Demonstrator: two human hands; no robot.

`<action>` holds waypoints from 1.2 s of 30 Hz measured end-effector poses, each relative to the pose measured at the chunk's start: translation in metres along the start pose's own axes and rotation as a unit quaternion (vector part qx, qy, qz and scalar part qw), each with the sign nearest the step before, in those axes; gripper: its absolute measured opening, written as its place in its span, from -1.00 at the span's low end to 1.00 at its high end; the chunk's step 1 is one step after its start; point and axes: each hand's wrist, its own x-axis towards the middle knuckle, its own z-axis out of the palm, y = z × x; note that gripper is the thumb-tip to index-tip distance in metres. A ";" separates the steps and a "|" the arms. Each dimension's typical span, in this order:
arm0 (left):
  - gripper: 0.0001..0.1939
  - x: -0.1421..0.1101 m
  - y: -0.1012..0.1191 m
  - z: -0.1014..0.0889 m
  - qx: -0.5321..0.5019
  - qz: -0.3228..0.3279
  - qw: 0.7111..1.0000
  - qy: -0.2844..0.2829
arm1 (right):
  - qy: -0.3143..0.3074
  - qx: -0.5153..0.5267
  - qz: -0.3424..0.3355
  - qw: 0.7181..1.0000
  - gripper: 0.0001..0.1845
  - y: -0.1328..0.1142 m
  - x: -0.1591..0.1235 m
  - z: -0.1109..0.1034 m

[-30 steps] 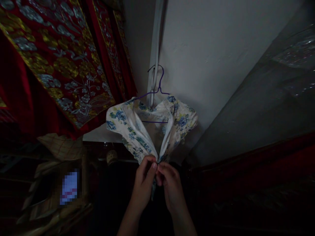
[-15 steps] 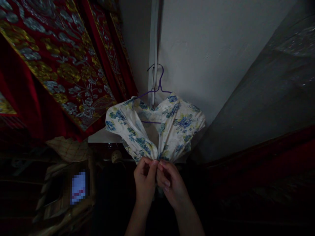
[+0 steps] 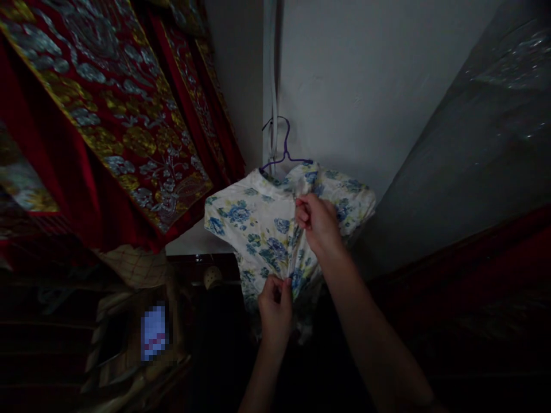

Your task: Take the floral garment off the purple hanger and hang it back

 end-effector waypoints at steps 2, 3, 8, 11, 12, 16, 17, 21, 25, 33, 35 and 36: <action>-0.61 0.003 -0.012 0.001 0.007 0.006 1.000 0.001 | 0.002 -0.019 -0.033 0.999 -0.78 -0.007 0.006 0.010; -0.60 0.005 -0.017 0.001 0.010 0.010 1.000 -0.001 | -0.002 -0.025 -0.042 0.999 -0.78 -0.009 0.007 0.012; -0.64 0.026 -0.016 -0.001 0.045 0.050 0.996 -0.060 | -0.049 -0.069 -0.066 0.994 -0.80 -0.007 -0.007 0.002; -0.70 0.053 0.024 -0.008 0.058 0.134 0.989 -0.035 | -0.080 -0.094 -0.110 0.986 -0.82 -0.012 -0.016 -0.008; -0.75 0.064 0.044 -0.010 0.056 0.180 0.982 -0.011 | -0.091 -0.100 -0.123 0.983 -0.83 -0.017 -0.019 -0.011; -0.62 0.107 0.129 -0.009 0.054 0.368 0.928 -0.003 | -0.132 -0.133 -0.171 0.967 -0.82 -0.043 -0.023 -0.014; -0.66 0.115 0.146 -0.007 0.081 0.395 0.915 -0.022 | -0.138 -0.141 -0.180 0.964 -0.81 -0.048 -0.023 -0.014; -0.88 0.132 0.181 -0.003 0.188 0.463 0.864 -0.059 | -0.119 -0.176 -0.218 0.952 -0.78 -0.049 -0.015 -0.018; -0.92 0.128 0.181 -0.006 0.209 0.450 0.867 -0.051 | -0.081 -0.232 -0.218 0.945 -0.76 -0.015 0.005 -0.026; -0.92 0.153 0.177 -0.070 -0.102 0.313 0.938 0.112 | -0.092 -0.262 -0.111 0.954 -0.76 0.042 -0.006 -0.047; -0.89 0.162 0.160 -0.105 -0.231 0.206 0.944 0.114 | -0.098 -0.249 -0.091 0.959 -0.77 0.044 -0.019 -0.049; -0.88 0.163 0.148 -0.121 -0.287 0.146 0.940 0.114 | -0.099 -0.242 -0.078 0.962 -0.77 0.045 -0.025 -0.050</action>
